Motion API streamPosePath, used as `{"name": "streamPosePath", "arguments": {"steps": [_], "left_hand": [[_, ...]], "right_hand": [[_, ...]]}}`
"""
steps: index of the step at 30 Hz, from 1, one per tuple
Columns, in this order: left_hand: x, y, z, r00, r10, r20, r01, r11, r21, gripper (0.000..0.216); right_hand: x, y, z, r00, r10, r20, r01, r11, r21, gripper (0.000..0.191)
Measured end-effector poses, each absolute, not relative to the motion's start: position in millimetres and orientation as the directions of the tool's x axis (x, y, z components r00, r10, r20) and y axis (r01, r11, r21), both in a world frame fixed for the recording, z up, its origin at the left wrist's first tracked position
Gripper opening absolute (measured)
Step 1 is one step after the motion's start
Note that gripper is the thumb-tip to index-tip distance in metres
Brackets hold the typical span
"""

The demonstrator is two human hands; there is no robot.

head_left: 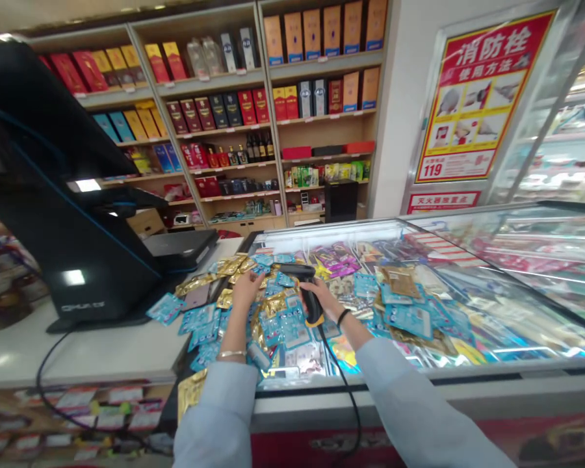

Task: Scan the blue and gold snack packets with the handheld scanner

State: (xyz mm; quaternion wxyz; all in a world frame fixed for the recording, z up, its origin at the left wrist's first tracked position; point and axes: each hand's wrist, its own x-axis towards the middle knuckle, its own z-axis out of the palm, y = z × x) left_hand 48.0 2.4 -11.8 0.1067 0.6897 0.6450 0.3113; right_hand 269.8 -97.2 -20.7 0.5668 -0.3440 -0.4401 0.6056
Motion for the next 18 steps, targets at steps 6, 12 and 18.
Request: {"name": "streamPosePath", "arguments": {"steps": [6, 12, 18], "left_hand": [[57, -1, -16, 0.199, 0.98, 0.003, 0.893, -0.182, 0.411, 0.048], [71, -4, -25, 0.114, 0.993, 0.018, 0.88, -0.11, 0.463, 0.041], [57, 5, -28, -0.047, 0.98, 0.195, 0.662, -0.115, 0.741, 0.026]], "right_hand": [[259, -102, -30, -0.081, 0.996, 0.036, -0.412, -0.001, -0.911, 0.039], [260, -107, -26, -0.048, 0.998, 0.042, -0.435, 0.017, -0.9, 0.038], [261, -109, -23, -0.05, 0.996, 0.071, -0.469, 0.039, -0.882, 0.04]]}}
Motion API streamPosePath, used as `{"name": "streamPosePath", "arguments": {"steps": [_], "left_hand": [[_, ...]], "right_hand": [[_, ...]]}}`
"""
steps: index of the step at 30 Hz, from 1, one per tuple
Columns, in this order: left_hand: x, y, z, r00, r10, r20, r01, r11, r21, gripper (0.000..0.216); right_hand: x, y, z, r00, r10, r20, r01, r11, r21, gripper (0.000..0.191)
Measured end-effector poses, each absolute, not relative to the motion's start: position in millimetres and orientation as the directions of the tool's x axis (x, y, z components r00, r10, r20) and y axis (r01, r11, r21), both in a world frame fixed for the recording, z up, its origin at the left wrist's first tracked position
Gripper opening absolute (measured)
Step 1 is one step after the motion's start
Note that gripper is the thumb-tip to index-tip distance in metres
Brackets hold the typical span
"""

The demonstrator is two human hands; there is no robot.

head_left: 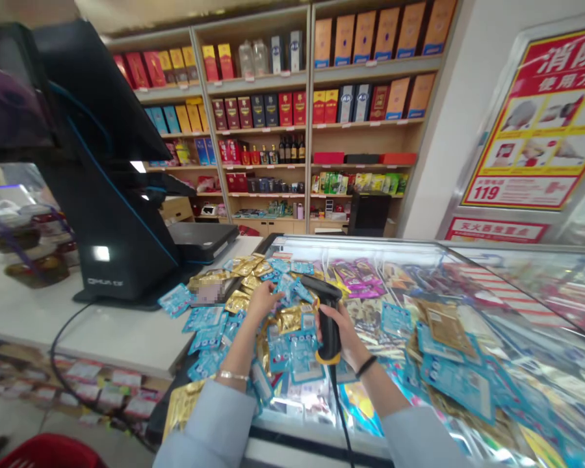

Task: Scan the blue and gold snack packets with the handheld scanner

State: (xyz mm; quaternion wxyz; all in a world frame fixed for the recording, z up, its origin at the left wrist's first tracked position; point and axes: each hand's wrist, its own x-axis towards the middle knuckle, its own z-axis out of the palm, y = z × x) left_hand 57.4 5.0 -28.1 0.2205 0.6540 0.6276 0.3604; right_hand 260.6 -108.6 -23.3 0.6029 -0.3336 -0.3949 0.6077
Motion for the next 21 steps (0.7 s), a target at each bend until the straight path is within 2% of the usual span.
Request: {"name": "streamPosePath", "arguments": {"steps": [3, 5, 7, 9, 12, 21], "left_hand": [[53, 8, -28, -0.139, 0.944, 0.297, 0.464, -0.203, 0.862, 0.03], [55, 8, -29, -0.198, 0.932, 0.302, 0.264, -0.246, 0.933, 0.036], [58, 7, -29, -0.249, 0.923, 0.292, 0.082, -0.281, 0.956, 0.041], [62, 7, -30, -0.279, 0.916, 0.287, -0.02, -0.304, 0.952, 0.045], [65, 8, -30, -0.293, 0.91, 0.295, -0.062, -0.325, 0.944, 0.047], [65, 8, -34, -0.259, 0.918, 0.301, 0.02, -0.306, 0.952, 0.046]], "right_hand": [[260, -109, -24, -0.04, 0.996, 0.083, -0.476, 0.054, -0.878, 0.041], [260, -109, -25, -0.035, 0.996, 0.087, -0.487, 0.059, -0.871, 0.041], [259, -110, -24, -0.053, 0.995, 0.087, -0.503, 0.048, -0.863, 0.04], [258, -111, -23, -0.074, 0.993, 0.086, -0.526, 0.035, -0.85, 0.04], [257, -113, -22, -0.078, 0.992, 0.095, -0.577, 0.033, -0.816, 0.04], [271, -115, -23, -0.1, 0.983, 0.153, -0.602, 0.063, -0.796, 0.034]]}}
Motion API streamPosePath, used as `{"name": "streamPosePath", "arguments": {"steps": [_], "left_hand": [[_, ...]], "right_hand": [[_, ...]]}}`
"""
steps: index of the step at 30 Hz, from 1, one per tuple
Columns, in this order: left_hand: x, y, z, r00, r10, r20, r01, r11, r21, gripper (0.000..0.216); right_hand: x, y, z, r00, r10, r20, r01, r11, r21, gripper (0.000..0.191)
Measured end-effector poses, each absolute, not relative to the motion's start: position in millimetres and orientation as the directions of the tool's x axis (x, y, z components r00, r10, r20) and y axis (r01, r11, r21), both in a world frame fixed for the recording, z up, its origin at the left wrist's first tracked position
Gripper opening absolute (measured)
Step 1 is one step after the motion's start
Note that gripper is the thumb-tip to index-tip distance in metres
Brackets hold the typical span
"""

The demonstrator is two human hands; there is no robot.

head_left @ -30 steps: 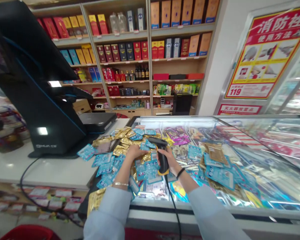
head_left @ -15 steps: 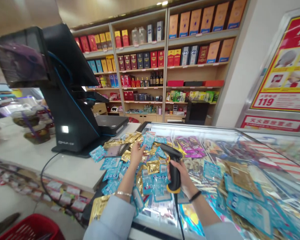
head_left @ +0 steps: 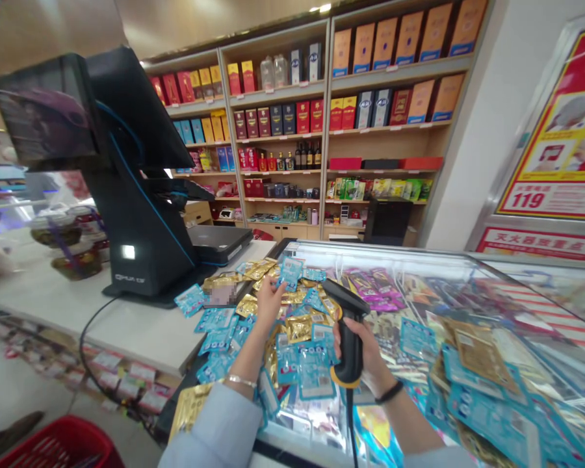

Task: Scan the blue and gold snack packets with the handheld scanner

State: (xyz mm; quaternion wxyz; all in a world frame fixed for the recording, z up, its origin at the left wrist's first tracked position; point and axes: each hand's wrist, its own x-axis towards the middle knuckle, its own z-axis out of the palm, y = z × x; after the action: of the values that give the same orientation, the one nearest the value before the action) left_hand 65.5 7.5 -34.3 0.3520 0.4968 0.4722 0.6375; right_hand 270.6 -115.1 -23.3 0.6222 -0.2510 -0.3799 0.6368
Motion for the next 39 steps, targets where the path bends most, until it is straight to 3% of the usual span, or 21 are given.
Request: {"name": "streamPosePath", "arguments": {"steps": [7, 11, 17, 19, 22, 25, 29, 34, 39], "left_hand": [[69, 4, -30, -0.238, 0.913, 0.333, 0.104, -0.317, 0.943, 0.039], [73, -2, -21, -0.203, 0.907, 0.368, 0.295, -0.302, 0.907, 0.047], [75, -33, 17, -0.145, 0.802, 0.58, 0.681, -0.344, 0.646, 0.048], [87, -52, 32, -0.121, 0.744, 0.657, 0.675, -0.424, 0.604, 0.045], [127, -85, 45, 0.072, 0.686, 0.724, 0.544, -0.635, 0.548, 0.041], [188, -111, 38, 0.268, 0.69, 0.672, 0.373, -0.718, 0.588, 0.04], [269, -122, 2, 0.436, 0.757, 0.486, 0.24, -0.618, 0.748, 0.04], [315, -120, -49, 0.545, 0.779, 0.311, 0.582, -0.618, 0.528, 0.063], [320, -120, -74, 0.673, 0.673, 0.307, 0.529, -0.728, 0.435, 0.077]], "right_hand": [[269, -112, -20, -0.066, 0.988, 0.137, -0.627, 0.066, -0.776, 0.032], [265, -111, -15, -0.034, 0.989, 0.145, -0.621, 0.093, -0.778, 0.032], [301, -139, 1, 0.112, 0.984, 0.137, -0.597, 0.177, -0.782, 0.03], [329, -157, 6, 0.161, 0.977, 0.139, -0.555, 0.206, -0.806, 0.031], [377, -186, 11, 0.259, 0.955, 0.142, -0.496, 0.258, -0.829, 0.031], [421, -212, 6, 0.371, 0.92, 0.13, -0.441, 0.297, -0.847, 0.03], [468, -241, -14, 0.478, 0.872, 0.108, -0.392, 0.322, -0.862, 0.029], [510, -261, -36, 0.588, 0.807, 0.052, -0.412, 0.354, -0.84, 0.029], [526, -259, -46, 0.665, 0.743, -0.078, -0.475, 0.339, -0.812, 0.025]]}}
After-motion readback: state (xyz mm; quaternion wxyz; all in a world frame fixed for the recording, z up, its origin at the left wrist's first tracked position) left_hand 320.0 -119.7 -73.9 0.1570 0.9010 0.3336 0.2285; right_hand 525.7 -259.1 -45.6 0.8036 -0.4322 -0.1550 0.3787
